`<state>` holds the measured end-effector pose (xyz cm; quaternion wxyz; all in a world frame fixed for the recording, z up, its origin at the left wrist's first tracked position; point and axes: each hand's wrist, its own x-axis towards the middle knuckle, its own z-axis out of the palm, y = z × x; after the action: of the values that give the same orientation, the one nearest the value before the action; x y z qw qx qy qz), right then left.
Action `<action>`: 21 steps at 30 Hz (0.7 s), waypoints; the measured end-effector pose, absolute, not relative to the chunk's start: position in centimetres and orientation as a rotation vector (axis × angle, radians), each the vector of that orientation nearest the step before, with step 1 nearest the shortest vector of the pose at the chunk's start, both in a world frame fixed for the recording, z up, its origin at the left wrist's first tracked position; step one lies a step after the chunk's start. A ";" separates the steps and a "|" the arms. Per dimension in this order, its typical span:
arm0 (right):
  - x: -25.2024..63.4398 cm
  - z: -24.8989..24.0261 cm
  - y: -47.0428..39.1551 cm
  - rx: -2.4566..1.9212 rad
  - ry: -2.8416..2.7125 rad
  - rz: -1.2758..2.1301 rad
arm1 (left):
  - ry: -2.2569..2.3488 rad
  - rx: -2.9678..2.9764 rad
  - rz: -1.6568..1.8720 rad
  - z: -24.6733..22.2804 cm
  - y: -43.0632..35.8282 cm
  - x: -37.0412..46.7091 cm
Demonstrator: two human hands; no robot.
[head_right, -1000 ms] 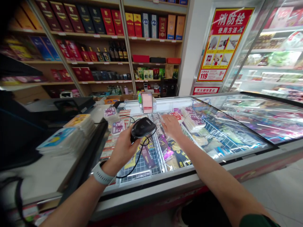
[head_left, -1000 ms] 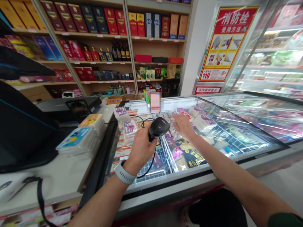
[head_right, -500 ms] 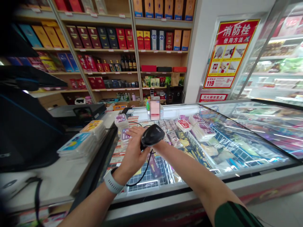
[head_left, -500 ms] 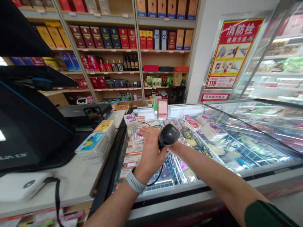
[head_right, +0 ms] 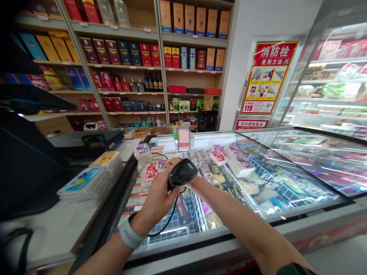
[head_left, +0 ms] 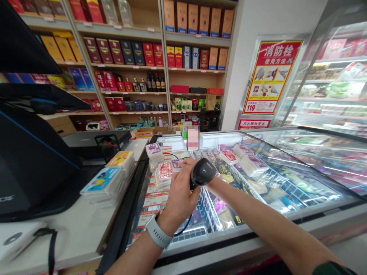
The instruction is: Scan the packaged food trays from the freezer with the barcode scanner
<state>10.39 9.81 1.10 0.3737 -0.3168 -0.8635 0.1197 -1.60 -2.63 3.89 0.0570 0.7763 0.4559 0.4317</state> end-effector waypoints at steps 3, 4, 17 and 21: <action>12.6 1.2 9.7 -0.926 -2.143 0.202 | 1.352 2.364 1.316 3.8 -2.5 -1.7; 13.5 1.1 9.7 -0.994 -2.061 0.174 | 1.344 2.366 1.324 3.8 -2.5 -1.7; 21.9 -1.9 10.6 -1.218 -1.243 0.718 | 1.452 2.378 1.280 2.9 -1.4 -2.1; 21.6 -2.1 9.6 -1.077 -1.171 0.876 | 1.453 2.382 1.274 3.0 -1.3 -2.2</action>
<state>21.55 9.62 -2.10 0.6150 -0.4676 -0.5084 0.3803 -2.21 -1.27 2.98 0.0373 0.7762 0.4733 0.4149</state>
